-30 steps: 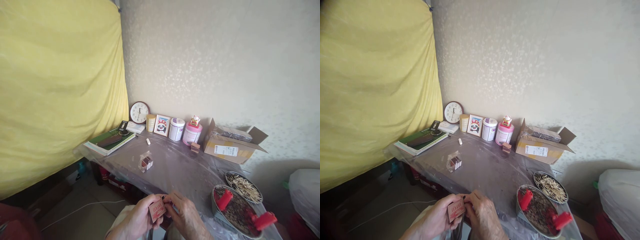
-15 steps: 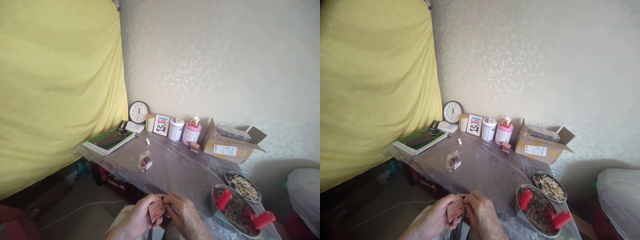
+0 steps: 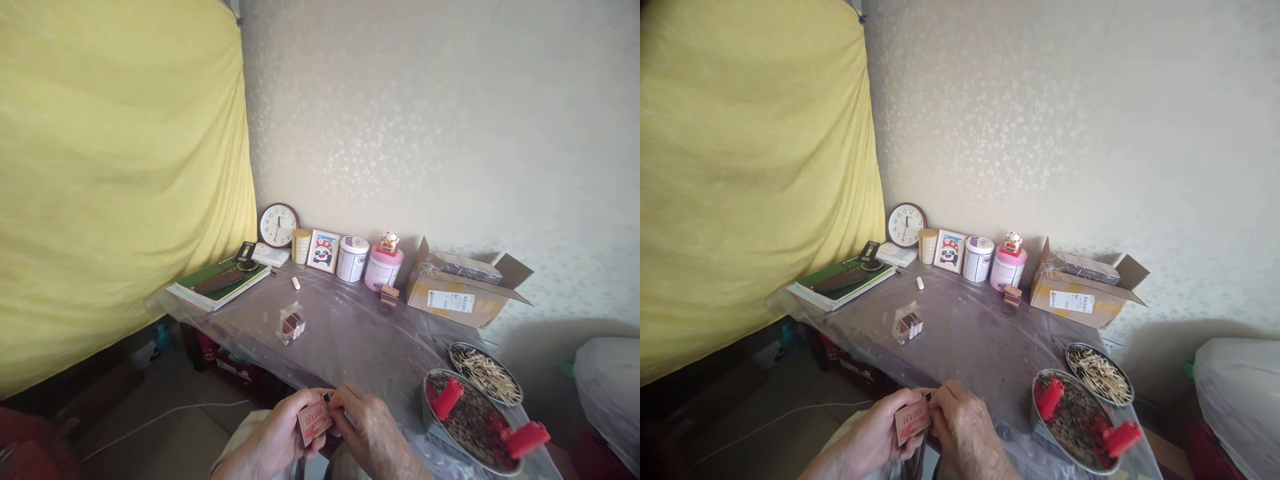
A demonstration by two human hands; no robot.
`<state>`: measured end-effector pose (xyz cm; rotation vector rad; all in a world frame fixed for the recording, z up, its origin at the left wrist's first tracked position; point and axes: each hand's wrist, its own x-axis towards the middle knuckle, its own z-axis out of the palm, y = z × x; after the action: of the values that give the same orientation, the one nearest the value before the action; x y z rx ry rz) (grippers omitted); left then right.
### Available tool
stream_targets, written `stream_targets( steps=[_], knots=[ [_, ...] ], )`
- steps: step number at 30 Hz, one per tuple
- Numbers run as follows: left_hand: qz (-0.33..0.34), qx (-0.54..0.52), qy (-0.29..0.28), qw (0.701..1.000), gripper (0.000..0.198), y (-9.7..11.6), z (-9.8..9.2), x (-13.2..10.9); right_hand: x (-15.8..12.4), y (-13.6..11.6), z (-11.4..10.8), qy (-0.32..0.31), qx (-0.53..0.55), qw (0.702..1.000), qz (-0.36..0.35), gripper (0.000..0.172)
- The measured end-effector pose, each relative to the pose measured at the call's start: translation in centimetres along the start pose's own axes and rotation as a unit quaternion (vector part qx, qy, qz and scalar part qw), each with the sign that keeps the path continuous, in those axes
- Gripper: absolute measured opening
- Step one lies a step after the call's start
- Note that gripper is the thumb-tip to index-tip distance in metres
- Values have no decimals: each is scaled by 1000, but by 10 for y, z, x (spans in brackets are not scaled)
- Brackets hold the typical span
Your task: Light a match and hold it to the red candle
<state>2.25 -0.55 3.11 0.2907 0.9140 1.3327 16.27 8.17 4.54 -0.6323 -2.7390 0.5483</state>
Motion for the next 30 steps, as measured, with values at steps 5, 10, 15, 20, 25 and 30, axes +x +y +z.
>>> stream_targets(
  steps=[5, 10, 15, 20, 25, 30],
  knots=[
    [7, -11, -5, 1000, 27, -4, -5, 3, 0, -4, -5, -3, 43, 999, 26, 13],
    [-2, 3, -22, 1000, 33, -5, -12, 4, 0, -4, -10, 1, 75, 997, 23, 11],
    [-7, 23, -37, 999, 41, -2, -13, 3, -4, 3, -17, 17, 113, 993, 18, 15],
    [-8, 13, -29, 999, 44, 2, -11, 0, -11, 17, -24, 49, 188, 980, 42, 17],
    [16, -17, -28, 999, 40, 5, -9, -1, -18, 28, -12, 110, 290, 947, 85, 24],
    [48, -42, 6, 998, 27, 7, -9, -3, -24, 24, 5, 158, 426, 873, 177, 22]
  ],
)
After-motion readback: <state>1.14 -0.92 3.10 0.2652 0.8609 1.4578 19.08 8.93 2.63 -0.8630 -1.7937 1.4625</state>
